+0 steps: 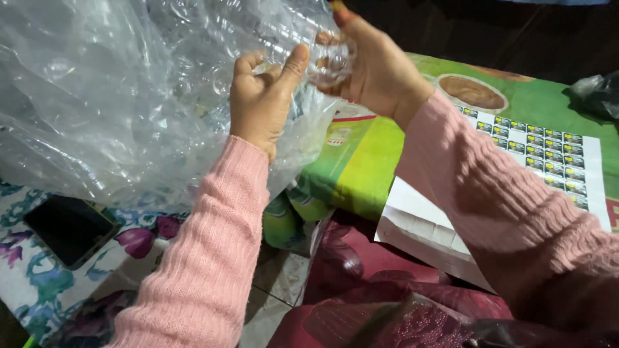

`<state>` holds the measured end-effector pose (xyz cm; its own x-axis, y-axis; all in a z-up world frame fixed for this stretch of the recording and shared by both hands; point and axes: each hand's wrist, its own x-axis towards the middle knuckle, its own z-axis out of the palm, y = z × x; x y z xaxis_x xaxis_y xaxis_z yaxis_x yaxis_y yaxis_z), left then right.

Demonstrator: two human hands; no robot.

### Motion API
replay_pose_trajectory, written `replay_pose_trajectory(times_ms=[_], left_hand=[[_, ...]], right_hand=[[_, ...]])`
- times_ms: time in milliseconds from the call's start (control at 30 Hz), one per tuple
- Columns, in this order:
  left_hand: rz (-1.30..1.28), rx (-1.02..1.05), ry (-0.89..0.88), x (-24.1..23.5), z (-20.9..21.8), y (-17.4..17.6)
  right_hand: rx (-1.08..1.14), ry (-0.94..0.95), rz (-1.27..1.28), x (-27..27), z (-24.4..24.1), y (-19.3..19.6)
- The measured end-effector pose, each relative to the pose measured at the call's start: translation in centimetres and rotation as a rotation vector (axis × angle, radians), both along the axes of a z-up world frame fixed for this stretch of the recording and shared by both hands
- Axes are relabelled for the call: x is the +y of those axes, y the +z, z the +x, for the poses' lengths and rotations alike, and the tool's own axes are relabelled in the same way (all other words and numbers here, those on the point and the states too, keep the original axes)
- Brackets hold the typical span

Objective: The person removes empty plastic bottles from a large bag and places them on a table. They then peel labels from a sheet and apply them to the bottles one by one, setting each labeled bottle aside.

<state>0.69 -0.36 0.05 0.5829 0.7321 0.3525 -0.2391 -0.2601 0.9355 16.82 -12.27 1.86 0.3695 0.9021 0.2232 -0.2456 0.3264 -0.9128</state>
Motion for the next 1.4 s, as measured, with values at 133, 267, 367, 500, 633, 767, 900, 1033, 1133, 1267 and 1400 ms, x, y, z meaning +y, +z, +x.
replay_pose_trajectory(times_ms=[133, 267, 367, 500, 633, 767, 900, 1033, 1133, 1267, 1400], left_hand=[[-0.07, -0.045, -0.081, 0.1, 0.5, 0.1], [0.01, 0.038, -0.082, 0.5, 1.6, -0.3], [0.284, 0.027, -0.061, 0.4, 3.4, -1.0], [0.335, 0.137, -0.037, 0.4, 4.8, -2.4], [0.316, 0.264, -0.087, 0.9, 5.6, -3.9], [0.313, 0.262, -0.103, 1.0, 5.8, -5.5], [0.319, 0.365, -0.1, 2.1, 5.3, -7.0], [0.462, 0.417, -0.051, 3.2, 4.7, -8.0], [0.527, 0.503, -0.051, 3.6, 4.8, -8.2], [0.511, 0.48, -0.075, 3.3, 4.8, -8.1], [0.538, 0.392, -0.061, 2.1, 4.2, -7.4]], right_hand=[[-0.046, 0.186, -0.135, -2.1, -0.7, -1.1], [-0.487, 0.05, -0.068, -3.2, -1.3, -2.0], [-0.878, -0.322, -0.196, -2.8, -2.0, -2.7], [-0.874, -0.541, -0.359, -2.1, -1.9, -4.0], [-0.745, -0.494, -0.371, -1.9, -0.7, -5.9], [-0.567, -0.499, -0.36, -1.5, 0.1, -7.6], [-0.575, -0.649, -0.497, -1.5, 1.1, -9.0], [-0.59, -0.774, -0.525, -1.2, 2.3, -10.5], [-0.579, -0.849, -0.591, -1.3, 3.8, -12.1], [-0.685, -0.911, -0.705, -1.5, 6.3, -14.6], [-0.756, -0.938, -0.782, -1.9, 8.6, -17.0]])
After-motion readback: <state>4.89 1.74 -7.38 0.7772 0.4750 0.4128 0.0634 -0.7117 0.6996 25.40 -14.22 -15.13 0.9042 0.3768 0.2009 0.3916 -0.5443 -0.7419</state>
